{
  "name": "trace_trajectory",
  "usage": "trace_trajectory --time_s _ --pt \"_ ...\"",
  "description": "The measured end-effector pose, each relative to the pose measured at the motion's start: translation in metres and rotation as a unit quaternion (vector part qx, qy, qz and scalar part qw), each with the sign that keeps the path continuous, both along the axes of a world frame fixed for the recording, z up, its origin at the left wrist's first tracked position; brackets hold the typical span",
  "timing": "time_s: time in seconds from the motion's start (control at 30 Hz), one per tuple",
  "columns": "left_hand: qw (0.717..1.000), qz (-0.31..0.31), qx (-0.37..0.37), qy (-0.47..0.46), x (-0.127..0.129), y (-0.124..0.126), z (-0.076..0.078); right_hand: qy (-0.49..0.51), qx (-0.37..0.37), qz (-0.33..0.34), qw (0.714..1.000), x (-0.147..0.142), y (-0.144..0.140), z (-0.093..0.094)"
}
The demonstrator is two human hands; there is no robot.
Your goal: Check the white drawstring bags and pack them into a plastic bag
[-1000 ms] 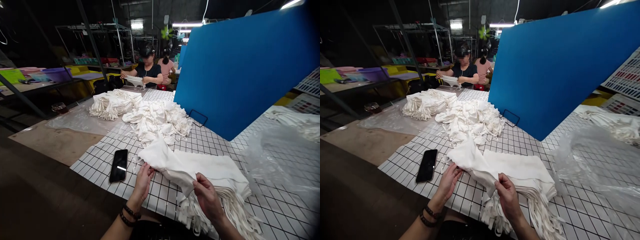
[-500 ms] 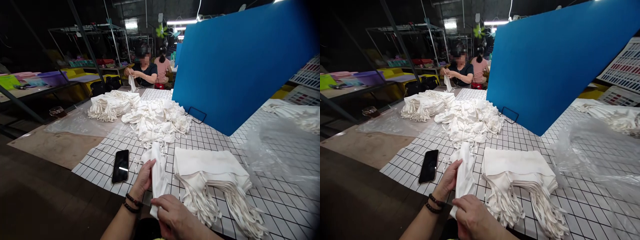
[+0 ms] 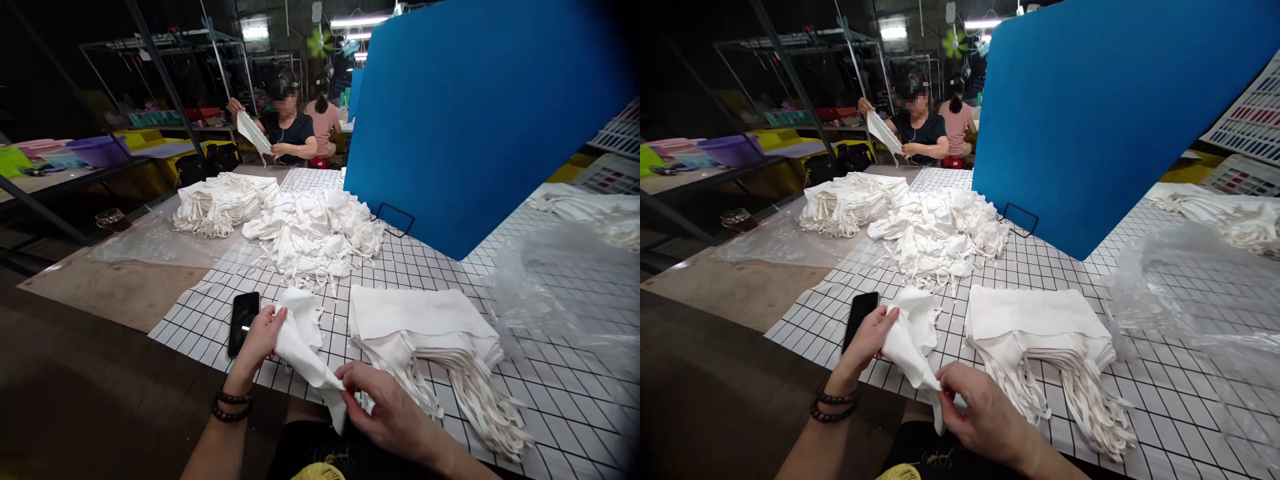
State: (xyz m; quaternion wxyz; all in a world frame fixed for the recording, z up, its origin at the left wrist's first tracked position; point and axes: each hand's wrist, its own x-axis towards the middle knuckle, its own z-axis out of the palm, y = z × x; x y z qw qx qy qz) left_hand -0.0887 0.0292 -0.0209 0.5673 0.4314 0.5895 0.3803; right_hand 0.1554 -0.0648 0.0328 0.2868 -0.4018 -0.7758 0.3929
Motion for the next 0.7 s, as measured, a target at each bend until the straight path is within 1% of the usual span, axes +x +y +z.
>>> trace_trajectory --time_s 0.03,0.1,0.17,0.2,0.27,0.3,0.33,0.37,0.43,0.5,0.53,0.57,0.6,0.63,0.67,0.7 --pt "1.000 -0.007 -0.016 -0.019 0.001 0.000 0.006 -0.003 -0.021 -0.011 1.000 0.002 0.000 0.001" --pt "0.995 -0.016 -0.047 -0.091 0.005 0.002 0.017 0.018 -0.072 -0.037 0.997 0.008 0.004 0.003" --pt "0.980 -0.011 -0.066 -0.189 0.011 0.009 0.030 0.092 -0.117 -0.081 0.986 0.014 0.013 0.001" --pt "0.968 -0.006 -0.064 -0.242 0.015 0.014 0.035 0.140 -0.133 -0.114 0.975 0.018 0.021 -0.002" --pt "0.942 -0.004 -0.032 -0.333 0.026 0.027 0.041 0.219 -0.160 -0.197 0.942 0.026 0.039 -0.011" --pt "0.933 -0.009 -0.008 -0.358 0.031 0.034 0.041 0.236 -0.173 -0.238 0.926 0.031 0.049 -0.017" --pt "0.932 -0.016 0.017 -0.362 0.037 0.040 0.039 0.234 -0.183 -0.275 0.915 0.036 0.058 -0.024" --pt "0.939 -0.019 0.040 -0.341 0.042 0.046 0.034 0.213 -0.187 -0.308 0.908 0.042 0.066 -0.030" --pt "0.967 -0.014 0.079 -0.242 0.048 0.052 0.017 0.125 -0.159 -0.369 0.907 0.053 0.075 -0.041" --pt "0.988 -0.011 0.107 -0.107 0.047 0.052 -0.005 0.011 -0.083 -0.405 0.910 0.062 0.076 -0.049" --pt "0.992 -0.018 0.122 -0.036 0.044 0.049 -0.015 -0.040 -0.037 -0.402 0.914 0.064 0.074 -0.051" --pt "0.989 -0.030 0.139 0.034 0.040 0.045 -0.024 -0.082 0.006 -0.380 0.921 0.064 0.072 -0.052" --pt "0.981 -0.042 0.160 0.104 0.035 0.040 -0.032 -0.116 0.043 -0.342 0.932 0.063 0.070 -0.053" --pt "0.966 -0.052 0.185 0.174 0.031 0.035 -0.037 -0.145 0.075 -0.292 0.942 0.060 0.068 -0.054" --pt "0.945 -0.055 0.213 0.243 0.026 0.030 -0.040 -0.176 0.104 -0.244 0.948 0.056 0.066 -0.054" --pt "0.919 -0.049 0.239 0.309 0.023 0.026 -0.042 -0.211 0.130 -0.201 0.948 0.051 0.065 -0.053"
